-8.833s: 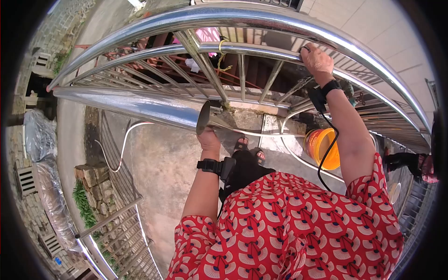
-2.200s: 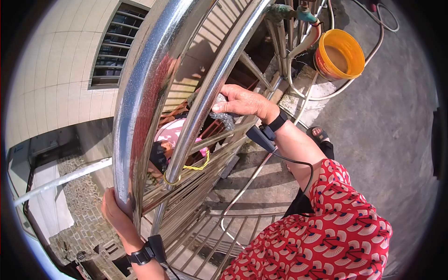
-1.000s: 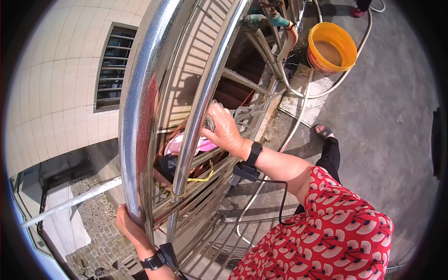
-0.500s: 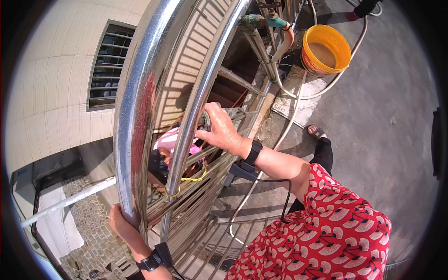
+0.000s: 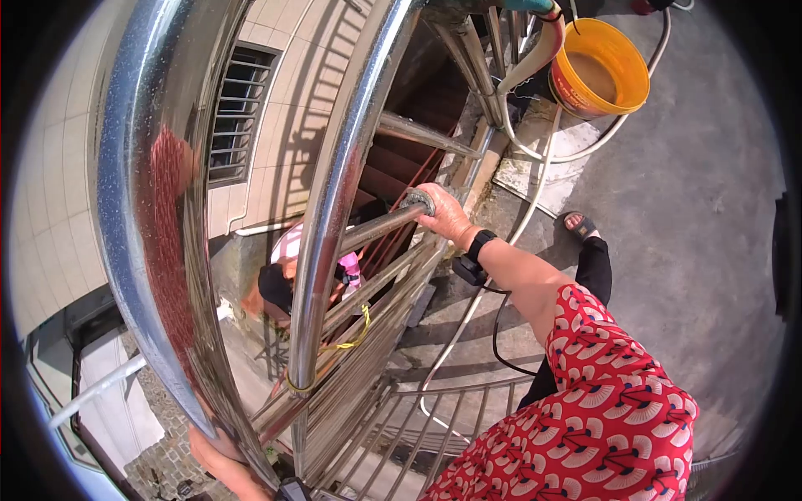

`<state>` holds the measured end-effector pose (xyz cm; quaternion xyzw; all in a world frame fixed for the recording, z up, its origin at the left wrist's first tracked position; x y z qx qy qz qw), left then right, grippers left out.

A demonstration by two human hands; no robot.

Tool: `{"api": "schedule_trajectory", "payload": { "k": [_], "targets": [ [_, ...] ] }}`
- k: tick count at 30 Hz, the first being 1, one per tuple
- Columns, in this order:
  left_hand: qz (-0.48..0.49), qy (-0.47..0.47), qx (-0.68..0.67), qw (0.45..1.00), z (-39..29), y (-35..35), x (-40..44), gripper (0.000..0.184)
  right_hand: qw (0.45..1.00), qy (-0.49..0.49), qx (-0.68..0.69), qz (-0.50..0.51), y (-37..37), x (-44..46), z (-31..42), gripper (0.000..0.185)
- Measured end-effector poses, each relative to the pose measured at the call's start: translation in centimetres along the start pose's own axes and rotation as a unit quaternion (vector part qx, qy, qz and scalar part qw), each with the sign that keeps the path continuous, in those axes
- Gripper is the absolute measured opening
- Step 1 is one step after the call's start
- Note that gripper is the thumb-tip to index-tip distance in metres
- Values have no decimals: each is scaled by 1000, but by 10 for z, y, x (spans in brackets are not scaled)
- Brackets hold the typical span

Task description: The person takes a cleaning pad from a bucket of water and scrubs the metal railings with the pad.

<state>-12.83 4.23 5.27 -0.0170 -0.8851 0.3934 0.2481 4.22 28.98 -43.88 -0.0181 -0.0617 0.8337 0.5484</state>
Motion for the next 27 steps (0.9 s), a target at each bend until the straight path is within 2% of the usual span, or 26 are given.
{"api": "schedule_trajectory", "payload": {
  "k": [1, 3, 4, 6, 8, 9, 10, 11, 12, 14, 15, 16, 18, 19, 20, 22, 24, 25, 27],
  "targets": [
    [1, 72, 72, 995, -3, -1, -1, 35, 998, 52, -40, 20, -5, -3, -10, 60],
    [-6, 144, 138, 980, -15, 6, -8, 35, 985, 114, -106, 71, -11, 3, -37, 60],
    [23, 154, 230, 961, -29, 11, -13, 33, 977, 129, -130, 106, -8, 10, -45, 60],
    [54, 152, 326, 932, -32, 8, -14, 32, 977, 126, -125, 121, 0, 10, -52, 60],
    [69, 102, 176, 977, -18, -2, -7, 32, 974, 145, -115, 132, -6, 15, -32, 60],
    [73, 81, 120, 987, -10, -5, -4, 32, 986, 106, -87, 93, -8, 13, -14, 56],
    [53, 225, 255, 939, -7, -8, -4, 39, 990, 94, -25, 99, -8, 15, 0, 52],
    [32, 362, 378, 851, -4, -9, -7, 49, 991, 86, -5, 100, -12, 17, 27, 49],
    [34, 355, 374, 856, 3, -12, 0, 49, 992, 60, -6, 115, -15, 21, 54, 50],
    [45, 459, 330, 824, 9, -12, 3, 52, 991, 16, 34, 127, -26, 25, 113, 51],
    [62, 472, 306, 824, -3, -4, -1, 44, 990, -11, 55, 131, -30, 26, 138, 51],
    [59, 466, 303, 829, -11, 0, -2, 44, 988, -44, 68, 128, -32, 27, 160, 54],
    [112, 339, 311, 881, -15, 7, -2, 37, 982, -140, 95, 84, -42, 24, 207, 60],
    [59, 422, 282, 860, -23, 13, -10, 22, 982, -149, 77, 90, -45, 22, 220, 68],
    [58, 409, 287, 864, -19, 13, -10, 22, 980, -151, 75, 104, -44, 20, 224, 68],
    [53, 324, 208, 921, -10, 9, -5, 26, 976, -186, 70, 94, -47, 22, 222, 71],
    [50, 216, 139, 965, -10, 10, -5, 36, 972, -171, 100, 129, -45, 29, 211, 63],
    [44, 157, 101, 981, -12, 11, -7, 40, 972, -118, 108, 172, -43, 30, 204, 52],
    [20, 79, 29, 996, -12, 11, -10, 37, 963, -59, 146, 219, -39, 33, 193, 40]
  ]
}}
Point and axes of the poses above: each hand's wrist, its own x-axis towards the middle knuckle, its own y-axis out of the palm, z = x × y, the point moved 3 cm from there along x, towards the middle knuckle, and after that the axes turned 4 degrees about -z, right-handed, at the moved point
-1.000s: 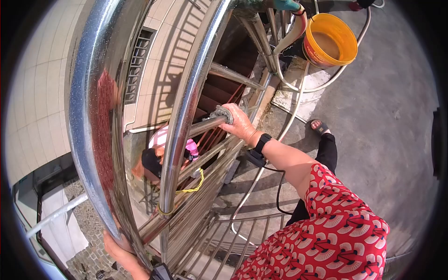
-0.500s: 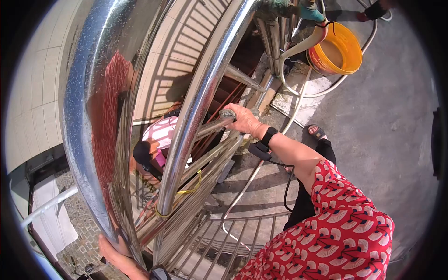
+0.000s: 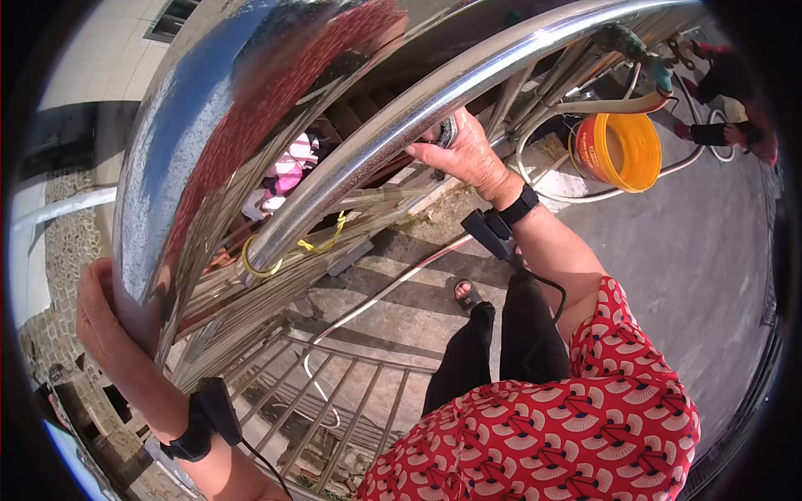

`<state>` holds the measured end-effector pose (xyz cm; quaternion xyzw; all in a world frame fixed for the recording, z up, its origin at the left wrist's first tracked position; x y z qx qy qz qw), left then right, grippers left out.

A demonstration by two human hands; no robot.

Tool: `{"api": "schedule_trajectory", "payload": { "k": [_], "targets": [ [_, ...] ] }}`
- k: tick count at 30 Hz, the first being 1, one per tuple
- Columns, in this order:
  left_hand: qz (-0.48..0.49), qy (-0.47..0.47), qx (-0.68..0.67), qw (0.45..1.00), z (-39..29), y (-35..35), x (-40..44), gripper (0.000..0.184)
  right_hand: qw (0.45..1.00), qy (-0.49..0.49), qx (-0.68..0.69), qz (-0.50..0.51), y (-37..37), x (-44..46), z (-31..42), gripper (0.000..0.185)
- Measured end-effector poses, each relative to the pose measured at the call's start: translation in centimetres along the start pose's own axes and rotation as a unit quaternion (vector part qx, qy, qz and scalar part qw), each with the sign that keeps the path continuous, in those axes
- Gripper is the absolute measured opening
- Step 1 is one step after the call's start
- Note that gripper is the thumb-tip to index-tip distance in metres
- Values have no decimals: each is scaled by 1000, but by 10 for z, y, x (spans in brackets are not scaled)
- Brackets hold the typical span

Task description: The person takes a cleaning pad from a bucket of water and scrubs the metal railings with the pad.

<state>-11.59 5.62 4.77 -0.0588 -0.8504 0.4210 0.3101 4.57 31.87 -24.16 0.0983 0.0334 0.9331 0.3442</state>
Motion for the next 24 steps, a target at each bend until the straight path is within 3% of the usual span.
{"api": "schedule_trajectory", "payload": {
  "k": [1, 2, 3, 5, 9, 14, 16, 17, 18, 19, 20, 22, 23, 24],
  "targets": [
    [-9, -18, -6, 1000, 4, -4, 1, 35, 999, 32, 22, 7, 0, -1, -13, 34],
    [-19, -37, -13, 999, 7, -8, 2, 33, 998, 53, 6, 24, -3, -1, -27, 47],
    [2, 121, 100, 988, 4, -10, 2, 27, 997, 72, -10, 37, -6, -3, -45, 61],
    [22, 264, 219, 939, -3, -7, -9, 25, 996, 73, -14, 42, -13, -6, -89, 55],
    [-116, 222, 246, 936, -22, 1, -39, 29, 988, 117, -65, 80, -24, -15, -160, 50],
    [-233, 385, 142, 882, 2, 25, -98, 42, 982, 164, -48, 80, -27, -17, -176, 47],
    [-260, 404, 112, 870, 33, 45, -140, 52, 985, 154, -31, 68, -26, -21, -178, 47],
    [-264, 395, 106, 874, 59, 62, -169, 62, 988, 146, -7, 57, -26, -20, -179, 47],
    [-272, 315, 85, 905, 82, 81, -194, 64, 990, 131, -14, 51, -25, -22, -175, 47],
    [-273, 236, 61, 931, 106, 101, -211, 66, 997, 56, -25, 39, -23, -21, -179, 46],
    [-274, 240, 53, 930, 128, 120, -221, 66, 998, 58, -24, 25, -24, -23, -187, 46],
    [-284, 36, -40, 957, 173, 153, -241, 65, 999, 43, -20, 9, -23, -29, -185, 46],
    [-286, 30, -44, 957, 183, 167, -245, 65, 1000, 20, -15, 2, -22, -31, -188, 46],
    [-175, -59, -198, 963, 196, 186, -242, 61, 999, 27, -22, 2, -22, -33, -193, 46]
  ]
}}
Point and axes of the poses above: each hand's wrist, its own x-axis towards the middle knuckle, its own y-axis out of the palm, z = x × y, the point moved 3 cm from there along x, towards the middle knuckle, and after that the axes turned 4 degrees about -z, right-handed, at the moved point
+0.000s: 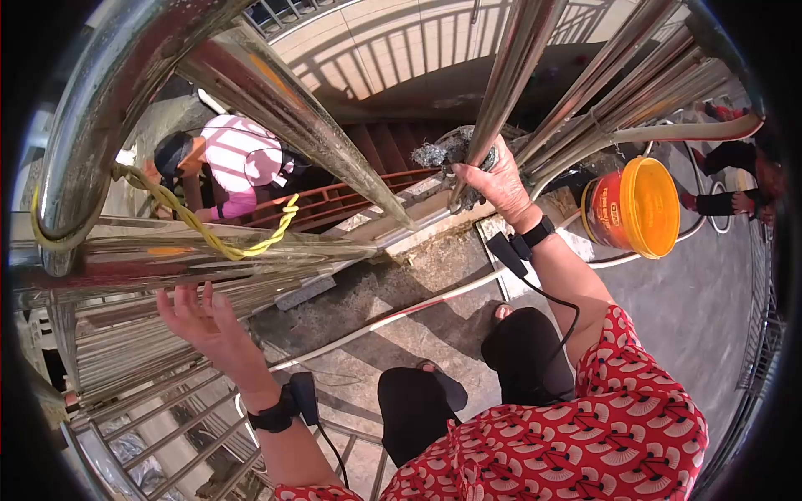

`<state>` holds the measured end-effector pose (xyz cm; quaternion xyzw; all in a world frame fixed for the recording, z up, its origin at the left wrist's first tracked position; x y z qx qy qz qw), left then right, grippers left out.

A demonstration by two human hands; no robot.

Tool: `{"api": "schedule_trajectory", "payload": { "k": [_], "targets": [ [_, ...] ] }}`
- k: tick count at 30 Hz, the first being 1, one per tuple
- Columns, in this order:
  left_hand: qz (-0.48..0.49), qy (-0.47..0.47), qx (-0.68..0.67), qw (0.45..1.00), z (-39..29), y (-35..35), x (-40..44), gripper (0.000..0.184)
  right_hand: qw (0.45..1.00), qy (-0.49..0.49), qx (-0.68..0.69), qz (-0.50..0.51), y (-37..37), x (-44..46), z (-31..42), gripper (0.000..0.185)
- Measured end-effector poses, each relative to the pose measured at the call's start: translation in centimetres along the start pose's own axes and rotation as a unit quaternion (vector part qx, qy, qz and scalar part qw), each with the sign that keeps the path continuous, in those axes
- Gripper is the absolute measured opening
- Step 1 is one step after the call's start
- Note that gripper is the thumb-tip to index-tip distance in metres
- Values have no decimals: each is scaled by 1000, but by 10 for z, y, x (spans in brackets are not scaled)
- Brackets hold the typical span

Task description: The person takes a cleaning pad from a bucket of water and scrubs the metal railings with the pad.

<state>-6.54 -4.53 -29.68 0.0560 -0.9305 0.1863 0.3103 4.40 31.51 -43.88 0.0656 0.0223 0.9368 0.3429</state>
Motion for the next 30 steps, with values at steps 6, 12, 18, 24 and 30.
{"api": "schedule_trajectory", "payload": {
  "k": [6, 12, 18, 24, 30],
  "targets": [
    [153, -106, -212, 959, 73, 67, -22, 38, 1000, -11, 14, -9, -1, -8, -87, 43],
    [60, -52, -320, 944, 76, 100, -25, 32, 999, -18, -30, -10, -10, -17, -206, 43],
    [73, -79, -361, 926, 75, 103, -25, 38, 995, 28, -68, -73, -18, -32, -353, 53],
    [28, -44, -341, 939, 74, 103, -24, 35, 985, 105, -134, 14, -23, -23, -330, 68],
    [26, -34, -403, 914, 74, 105, -23, 18, 998, 50, 29, 16, -11, -11, -215, 45]
  ]
}}
Point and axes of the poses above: each hand's wrist, its own x-axis towards the middle knuckle, its own y-axis out of the palm, z = x × y, the point moved 3 cm from there along x, towards the middle knuckle, and after that the axes turned 4 degrees about -z, right-handed, at the moved point
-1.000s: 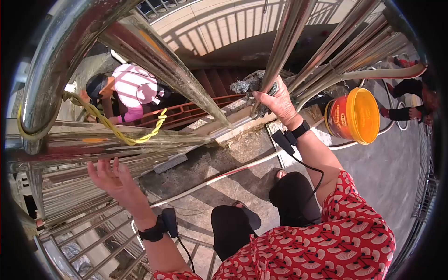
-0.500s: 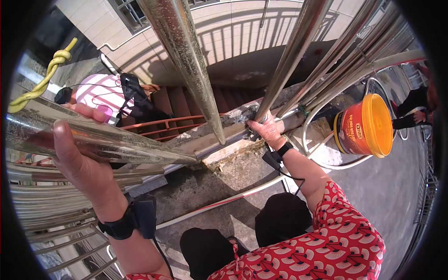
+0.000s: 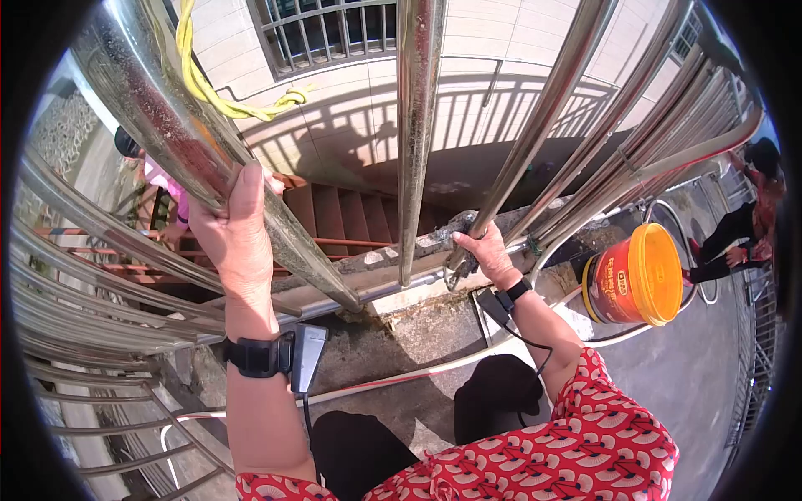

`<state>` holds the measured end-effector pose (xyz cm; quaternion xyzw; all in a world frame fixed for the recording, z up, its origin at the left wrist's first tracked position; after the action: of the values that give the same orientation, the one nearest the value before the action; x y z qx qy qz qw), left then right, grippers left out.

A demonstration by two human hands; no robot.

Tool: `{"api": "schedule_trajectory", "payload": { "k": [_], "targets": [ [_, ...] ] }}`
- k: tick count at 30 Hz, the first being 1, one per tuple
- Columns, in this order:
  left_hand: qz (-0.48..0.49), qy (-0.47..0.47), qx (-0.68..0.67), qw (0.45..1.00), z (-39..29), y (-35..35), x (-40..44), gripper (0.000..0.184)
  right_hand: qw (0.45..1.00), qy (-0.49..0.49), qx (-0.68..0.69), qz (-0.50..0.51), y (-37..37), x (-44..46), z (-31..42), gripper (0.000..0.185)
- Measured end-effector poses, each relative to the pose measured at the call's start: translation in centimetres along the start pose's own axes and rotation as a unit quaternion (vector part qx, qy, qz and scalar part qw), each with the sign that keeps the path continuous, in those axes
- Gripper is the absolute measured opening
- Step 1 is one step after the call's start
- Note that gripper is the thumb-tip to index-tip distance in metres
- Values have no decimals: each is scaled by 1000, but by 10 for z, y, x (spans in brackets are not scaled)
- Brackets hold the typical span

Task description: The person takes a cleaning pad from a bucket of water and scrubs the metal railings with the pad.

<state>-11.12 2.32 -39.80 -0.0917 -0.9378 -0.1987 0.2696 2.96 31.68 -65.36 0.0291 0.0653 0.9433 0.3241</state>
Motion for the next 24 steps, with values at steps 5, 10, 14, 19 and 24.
{"api": "schedule_trajectory", "payload": {
  "k": [5, 10, 14, 19, 24],
  "targets": [
    [-10, -12, 23, 1000, 10, -4, -2, 19, 990, -139, -10, 23, 32, -13, 186, 47],
    [-20, -15, 32, 999, 16, -8, -1, 32, 947, -299, -105, -58, 44, -7, 313, 75],
    [-13, -18, 17, 1000, 13, -4, -2, 32, 874, -410, -195, -175, 65, -15, 401, 92],
    [-17, -19, 39, 999, 20, -5, 0, 30, 783, -455, -324, -275, 82, -10, 415, 93],
    [-13, -13, 26, 999, 5, 0, 1, 31, 680, -494, -375, -392, 87, -12, 358, 91]
  ]
}}
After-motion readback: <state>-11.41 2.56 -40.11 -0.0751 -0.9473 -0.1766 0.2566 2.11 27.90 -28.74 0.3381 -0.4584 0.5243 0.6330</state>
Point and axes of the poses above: each hand's wrist, its own x-axis towards the middle knuckle, its own y-axis out of the palm, z = x × y, the point moved 3 cm from there along x, towards the middle knuckle, and after that the axes turned 4 degrees about -z, right-handed, at the moved point
